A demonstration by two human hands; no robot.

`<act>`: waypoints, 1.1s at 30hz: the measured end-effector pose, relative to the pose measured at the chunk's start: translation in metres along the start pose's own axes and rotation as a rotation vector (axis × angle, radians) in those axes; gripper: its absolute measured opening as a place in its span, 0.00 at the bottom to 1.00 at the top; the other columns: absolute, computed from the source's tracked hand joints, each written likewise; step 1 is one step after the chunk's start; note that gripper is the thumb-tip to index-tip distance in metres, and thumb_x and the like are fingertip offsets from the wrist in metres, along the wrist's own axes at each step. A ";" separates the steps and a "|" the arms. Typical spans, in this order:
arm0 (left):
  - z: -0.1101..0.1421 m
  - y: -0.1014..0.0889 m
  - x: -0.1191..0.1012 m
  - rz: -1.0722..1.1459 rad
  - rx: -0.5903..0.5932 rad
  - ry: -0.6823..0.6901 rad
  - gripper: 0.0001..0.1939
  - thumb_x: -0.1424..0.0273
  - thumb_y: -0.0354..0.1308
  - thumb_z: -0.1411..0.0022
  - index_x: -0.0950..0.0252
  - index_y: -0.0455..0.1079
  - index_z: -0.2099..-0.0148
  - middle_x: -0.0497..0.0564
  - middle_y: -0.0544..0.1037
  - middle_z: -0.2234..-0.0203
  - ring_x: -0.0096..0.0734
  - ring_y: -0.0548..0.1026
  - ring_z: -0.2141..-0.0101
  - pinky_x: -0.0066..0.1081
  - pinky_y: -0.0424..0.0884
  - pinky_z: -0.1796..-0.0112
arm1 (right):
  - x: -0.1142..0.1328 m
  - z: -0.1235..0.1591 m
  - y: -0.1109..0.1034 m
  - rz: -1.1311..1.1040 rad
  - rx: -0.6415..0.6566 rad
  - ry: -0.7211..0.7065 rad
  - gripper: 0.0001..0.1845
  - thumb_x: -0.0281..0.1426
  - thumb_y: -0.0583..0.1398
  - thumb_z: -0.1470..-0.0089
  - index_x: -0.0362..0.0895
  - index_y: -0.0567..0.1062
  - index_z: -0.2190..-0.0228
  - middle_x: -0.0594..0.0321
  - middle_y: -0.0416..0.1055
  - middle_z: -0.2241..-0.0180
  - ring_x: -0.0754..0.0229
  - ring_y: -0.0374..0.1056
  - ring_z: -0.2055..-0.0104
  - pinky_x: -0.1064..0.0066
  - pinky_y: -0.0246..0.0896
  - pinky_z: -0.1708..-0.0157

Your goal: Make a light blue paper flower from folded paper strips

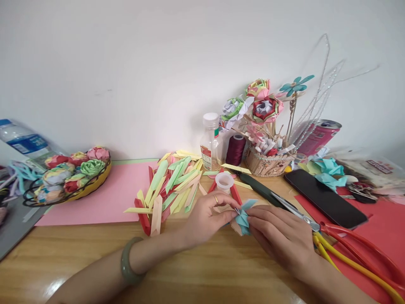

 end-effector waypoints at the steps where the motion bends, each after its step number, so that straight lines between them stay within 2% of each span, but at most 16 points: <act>1: -0.001 0.000 0.001 0.008 0.004 0.000 0.04 0.73 0.57 0.45 0.66 0.72 0.66 0.52 0.74 0.68 0.31 0.71 0.64 0.31 0.67 0.59 | 0.000 0.001 0.000 -0.009 0.002 -0.001 0.08 0.20 0.55 0.48 0.42 0.68 0.65 0.60 0.73 0.68 0.60 0.67 0.64 0.70 0.62 0.66; 5: -0.001 0.003 0.003 0.074 0.059 -0.039 0.04 0.74 0.57 0.46 0.66 0.72 0.67 0.52 0.73 0.68 0.30 0.71 0.64 0.32 0.68 0.59 | -0.003 0.004 0.001 -0.050 0.036 0.055 0.12 0.18 0.55 0.50 0.44 0.68 0.64 0.59 0.73 0.67 0.60 0.66 0.65 0.69 0.62 0.66; 8: -0.001 0.003 0.006 0.113 0.016 -0.089 0.03 0.73 0.59 0.47 0.67 0.72 0.69 0.51 0.71 0.70 0.30 0.71 0.66 0.31 0.69 0.62 | -0.004 0.001 0.002 -0.087 0.074 0.176 0.12 0.19 0.55 0.50 0.46 0.66 0.65 0.61 0.71 0.69 0.61 0.66 0.67 0.69 0.61 0.68; 10: 0.000 0.001 0.006 0.051 -0.055 -0.063 0.02 0.73 0.60 0.48 0.67 0.72 0.71 0.50 0.71 0.71 0.29 0.71 0.67 0.31 0.68 0.63 | -0.007 -0.003 0.002 -0.183 0.087 0.370 0.08 0.23 0.54 0.48 0.47 0.65 0.67 0.62 0.69 0.72 0.62 0.65 0.71 0.70 0.61 0.71; 12: 0.001 0.000 0.004 -0.049 -0.105 0.000 0.02 0.73 0.60 0.47 0.66 0.72 0.70 0.50 0.71 0.71 0.30 0.70 0.66 0.31 0.67 0.62 | -0.011 -0.006 0.004 -0.351 0.156 0.613 0.03 0.27 0.52 0.46 0.46 0.65 0.70 0.64 0.67 0.75 0.63 0.63 0.74 0.72 0.59 0.75; 15: 0.003 -0.001 0.002 -0.148 -0.130 0.083 0.02 0.74 0.59 0.46 0.65 0.72 0.70 0.50 0.70 0.70 0.30 0.70 0.65 0.32 0.66 0.61 | -0.011 -0.007 0.010 -0.632 0.300 0.845 0.11 0.36 0.51 0.44 0.45 0.66 0.74 0.67 0.63 0.79 0.65 0.59 0.77 0.73 0.56 0.78; 18: 0.004 0.000 0.005 -0.103 -0.117 0.089 0.02 0.74 0.58 0.45 0.65 0.70 0.70 0.51 0.69 0.68 0.30 0.69 0.64 0.32 0.66 0.60 | -0.010 -0.006 0.015 -0.825 0.344 0.902 0.15 0.41 0.53 0.45 0.44 0.68 0.75 0.68 0.62 0.79 0.65 0.59 0.76 0.73 0.56 0.75; 21: 0.005 0.003 0.010 0.048 -0.080 0.047 0.03 0.73 0.55 0.43 0.66 0.68 0.69 0.51 0.68 0.67 0.29 0.69 0.64 0.29 0.68 0.63 | -0.010 -0.004 0.019 -0.915 0.344 0.920 0.16 0.42 0.54 0.45 0.44 0.68 0.76 0.67 0.65 0.78 0.63 0.61 0.74 0.72 0.56 0.72; 26: 0.007 0.005 0.013 0.155 -0.099 0.057 0.04 0.73 0.55 0.42 0.66 0.64 0.70 0.51 0.65 0.67 0.29 0.67 0.63 0.30 0.69 0.64 | -0.012 -0.003 0.020 -0.859 0.315 0.948 0.19 0.44 0.52 0.45 0.44 0.67 0.79 0.65 0.65 0.78 0.62 0.61 0.73 0.70 0.56 0.72; 33: 0.007 0.005 0.018 0.215 -0.105 0.054 0.04 0.73 0.54 0.42 0.65 0.62 0.69 0.51 0.64 0.67 0.30 0.66 0.61 0.29 0.69 0.65 | -0.012 0.003 0.019 -0.759 0.309 0.948 0.19 0.44 0.50 0.44 0.45 0.64 0.78 0.66 0.61 0.79 0.62 0.58 0.74 0.71 0.54 0.74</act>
Point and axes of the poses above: each hand's wrist, its own z-axis away from the middle knuckle, its own y-axis out of the palm, x = y × z, the point moved 3 cm from there along -z, towards the middle knuckle
